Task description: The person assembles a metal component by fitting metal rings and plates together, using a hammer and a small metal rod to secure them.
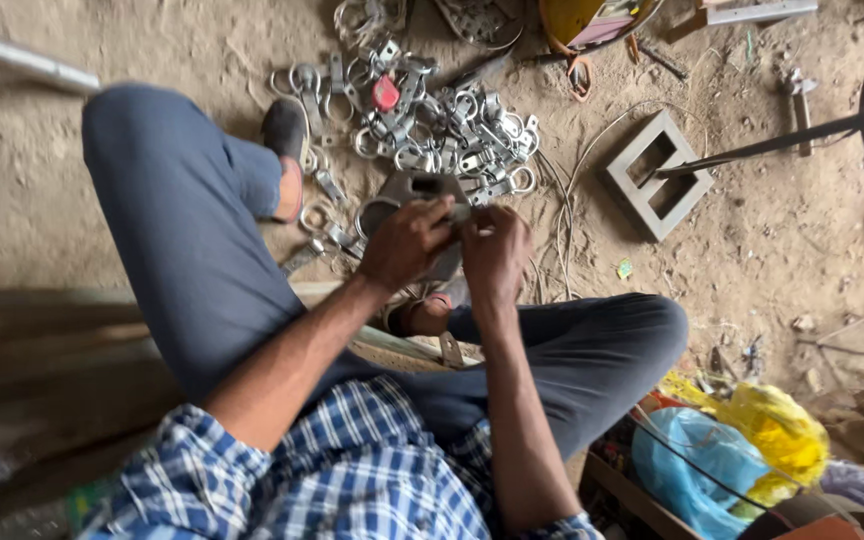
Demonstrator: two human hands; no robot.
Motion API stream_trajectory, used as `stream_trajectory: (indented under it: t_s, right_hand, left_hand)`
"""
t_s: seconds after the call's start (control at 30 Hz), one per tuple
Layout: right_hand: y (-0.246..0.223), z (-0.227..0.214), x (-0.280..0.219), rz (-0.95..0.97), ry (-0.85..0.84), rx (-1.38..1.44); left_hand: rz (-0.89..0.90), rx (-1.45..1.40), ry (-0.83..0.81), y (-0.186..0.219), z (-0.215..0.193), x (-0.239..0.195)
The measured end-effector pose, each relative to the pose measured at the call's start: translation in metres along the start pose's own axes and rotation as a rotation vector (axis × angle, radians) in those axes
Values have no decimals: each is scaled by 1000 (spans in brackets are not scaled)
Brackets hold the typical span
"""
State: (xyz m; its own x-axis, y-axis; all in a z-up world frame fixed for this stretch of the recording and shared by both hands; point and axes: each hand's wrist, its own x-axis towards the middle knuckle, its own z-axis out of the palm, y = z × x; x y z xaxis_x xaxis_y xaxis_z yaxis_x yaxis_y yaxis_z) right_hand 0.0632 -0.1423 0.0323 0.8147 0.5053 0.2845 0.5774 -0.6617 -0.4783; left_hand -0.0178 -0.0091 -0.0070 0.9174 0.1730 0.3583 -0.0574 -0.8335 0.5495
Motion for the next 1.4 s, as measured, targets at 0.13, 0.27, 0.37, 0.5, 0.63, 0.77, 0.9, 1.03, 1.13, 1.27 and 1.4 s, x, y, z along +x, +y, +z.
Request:
stream_trajectory:
  t_s: [0.13,0.27,0.37,0.5,0.63,0.77,0.9,1.03,1.13,1.27,1.4]
  right_hand:
    - [11,3,9,241,-197,97]
    - [10,13,6,-89,110,12]
    - [7,2,3,-17,91,32]
    - [-1,-28,-28,158,-99,13]
    - [18,-78,-55,342,-100,145]
    - [33,-118,-60,535,-69,452]
    - [39,-133,-63,656,-56,855]
    - [42,-130,-56,731,-55,1114]
    - [45,-131,-46,692,-107,1069]
    - [58,-149,-51,723,-99,1063]
    - [76,-183,-73,651,4,1217]
  left_hand:
    - [2,28,61,-3,4,7]
    - [-80,-46,-63,-10,10,-1]
    - [-27,-12,24,-8,17,0]
    - [24,42,139,-13,16,-2]
    - [-57,-142,54,-7,9,3]
    - [-170,-175,139,0,-11,15]
    - [-302,-374,230,16,-29,17]
    - [-46,-378,77,61,-26,14]
    - [191,-287,-1,97,-22,17]
    - [274,-367,-103,127,-26,22]
    - [391,-486,-129,159,-21,45]
